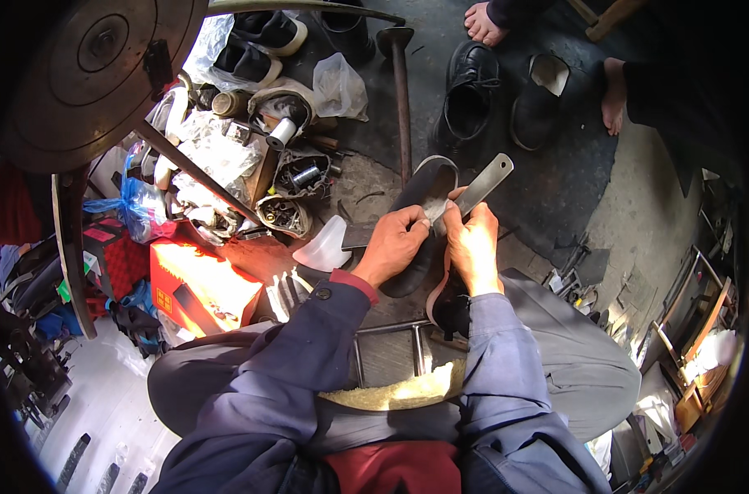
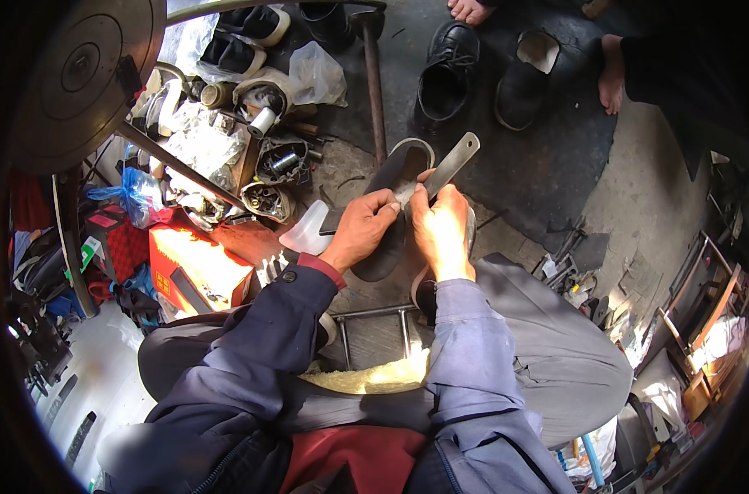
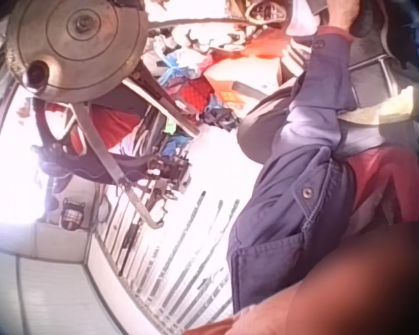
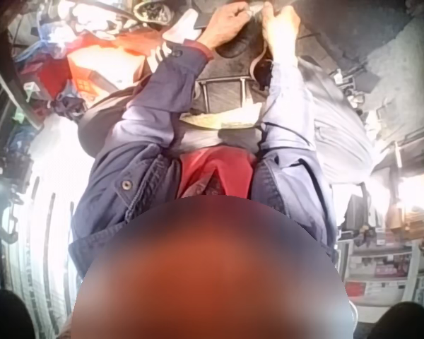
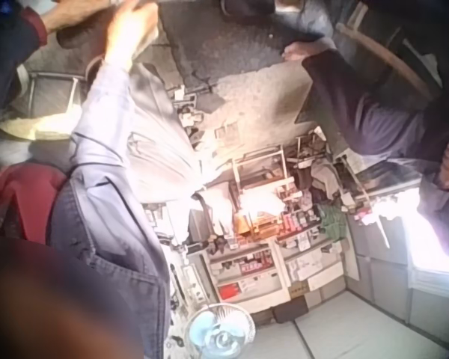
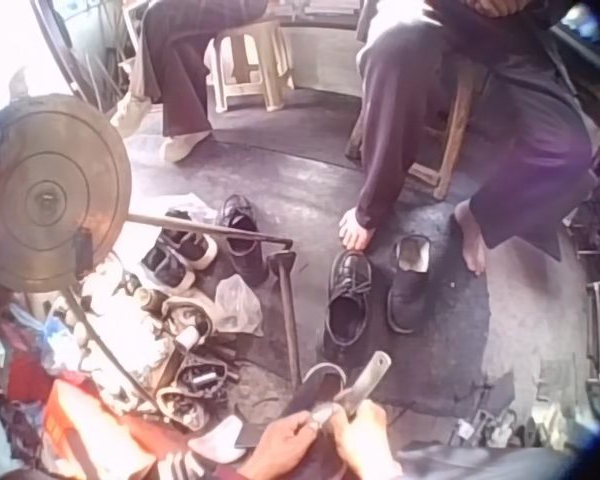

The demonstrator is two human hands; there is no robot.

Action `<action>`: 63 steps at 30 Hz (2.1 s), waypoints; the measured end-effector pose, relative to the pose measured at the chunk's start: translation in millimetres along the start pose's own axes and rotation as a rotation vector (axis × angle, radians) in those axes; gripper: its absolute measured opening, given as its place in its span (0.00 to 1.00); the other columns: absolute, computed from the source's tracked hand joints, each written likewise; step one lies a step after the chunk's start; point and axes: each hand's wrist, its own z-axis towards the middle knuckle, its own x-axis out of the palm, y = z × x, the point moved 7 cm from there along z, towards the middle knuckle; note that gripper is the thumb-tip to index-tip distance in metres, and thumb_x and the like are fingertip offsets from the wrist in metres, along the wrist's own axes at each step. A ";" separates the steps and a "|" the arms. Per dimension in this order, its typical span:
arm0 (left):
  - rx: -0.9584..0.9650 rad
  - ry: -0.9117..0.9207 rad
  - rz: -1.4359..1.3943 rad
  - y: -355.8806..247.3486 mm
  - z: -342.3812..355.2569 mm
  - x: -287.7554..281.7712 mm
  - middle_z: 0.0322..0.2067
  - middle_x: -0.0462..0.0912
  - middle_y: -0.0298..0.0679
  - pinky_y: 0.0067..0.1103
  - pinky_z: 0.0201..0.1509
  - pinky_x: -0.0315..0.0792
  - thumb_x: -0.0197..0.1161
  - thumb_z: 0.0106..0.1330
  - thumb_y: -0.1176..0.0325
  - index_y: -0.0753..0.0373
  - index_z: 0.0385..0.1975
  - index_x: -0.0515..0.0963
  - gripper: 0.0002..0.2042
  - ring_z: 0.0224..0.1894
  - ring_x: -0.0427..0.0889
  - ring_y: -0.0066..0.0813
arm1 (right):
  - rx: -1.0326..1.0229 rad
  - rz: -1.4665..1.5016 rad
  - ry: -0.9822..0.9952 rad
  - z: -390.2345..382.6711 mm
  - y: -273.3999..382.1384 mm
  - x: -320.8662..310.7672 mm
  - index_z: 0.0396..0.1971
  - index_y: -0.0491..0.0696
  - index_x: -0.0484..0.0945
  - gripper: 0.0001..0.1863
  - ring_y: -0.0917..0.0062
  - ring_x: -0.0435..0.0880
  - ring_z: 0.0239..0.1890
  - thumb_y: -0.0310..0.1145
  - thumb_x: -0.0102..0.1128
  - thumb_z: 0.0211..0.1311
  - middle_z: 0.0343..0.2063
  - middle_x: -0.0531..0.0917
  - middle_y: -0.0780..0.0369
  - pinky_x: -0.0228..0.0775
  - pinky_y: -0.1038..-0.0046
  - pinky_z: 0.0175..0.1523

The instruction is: The person repairs a black shoe by hand, using a metal file to smooth the sole edge and a sewing machine to stitch the upper. They then use scissors to trim excess material and continue filing the sole edge.

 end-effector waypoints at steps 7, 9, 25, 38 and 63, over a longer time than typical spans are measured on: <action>0.020 0.001 -0.011 0.7 0.6 0.5 0.24 0.70 0.33 0.24 0.36 0.67 0.59 0.74 0.66 0.68 0.31 0.74 0.11 0.30 0.67 0.18 | 0.005 0.000 -0.036 -2.9 6.3 -0.1 0.48 0.40 0.82 0.13 0.78 0.83 0.32 0.31 0.63 0.70 0.29 0.86 0.61 0.76 0.71 0.41; 0.028 -0.011 -0.023 0.3 1.4 -0.1 0.21 0.70 0.41 0.28 0.34 0.68 0.60 0.72 0.67 0.69 0.31 0.74 0.11 0.27 0.69 0.24 | 0.004 -0.021 -0.023 -2.6 8.4 -1.3 0.48 0.40 0.82 0.13 0.78 0.84 0.33 0.31 0.63 0.70 0.30 0.86 0.61 0.76 0.71 0.42; 0.024 -0.024 -0.012 -6.4 -1.2 -2.9 0.22 0.70 0.40 0.28 0.35 0.68 0.60 0.72 0.68 0.69 0.30 0.73 0.11 0.29 0.69 0.22 | -0.004 0.027 -0.031 -2.3 4.8 -1.8 0.49 0.39 0.81 0.13 0.78 0.84 0.34 0.31 0.64 0.70 0.31 0.86 0.60 0.77 0.72 0.43; 0.024 -0.010 -0.004 -6.6 -0.7 -2.7 0.22 0.68 0.39 0.27 0.34 0.67 0.59 0.72 0.68 0.68 0.31 0.72 0.11 0.28 0.67 0.22 | -0.006 -0.040 0.067 3.9 4.4 -0.8 0.47 0.39 0.81 0.12 0.78 0.84 0.33 0.30 0.63 0.69 0.30 0.86 0.60 0.77 0.71 0.42; 0.060 -0.009 -0.009 -5.0 -4.1 -4.2 0.22 0.66 0.36 0.26 0.34 0.66 0.59 0.72 0.69 0.68 0.30 0.70 0.11 0.29 0.65 0.20 | -0.030 -0.025 -0.051 -1.2 0.4 0.7 0.47 0.39 0.81 0.13 0.76 0.85 0.33 0.30 0.64 0.68 0.30 0.87 0.58 0.78 0.70 0.43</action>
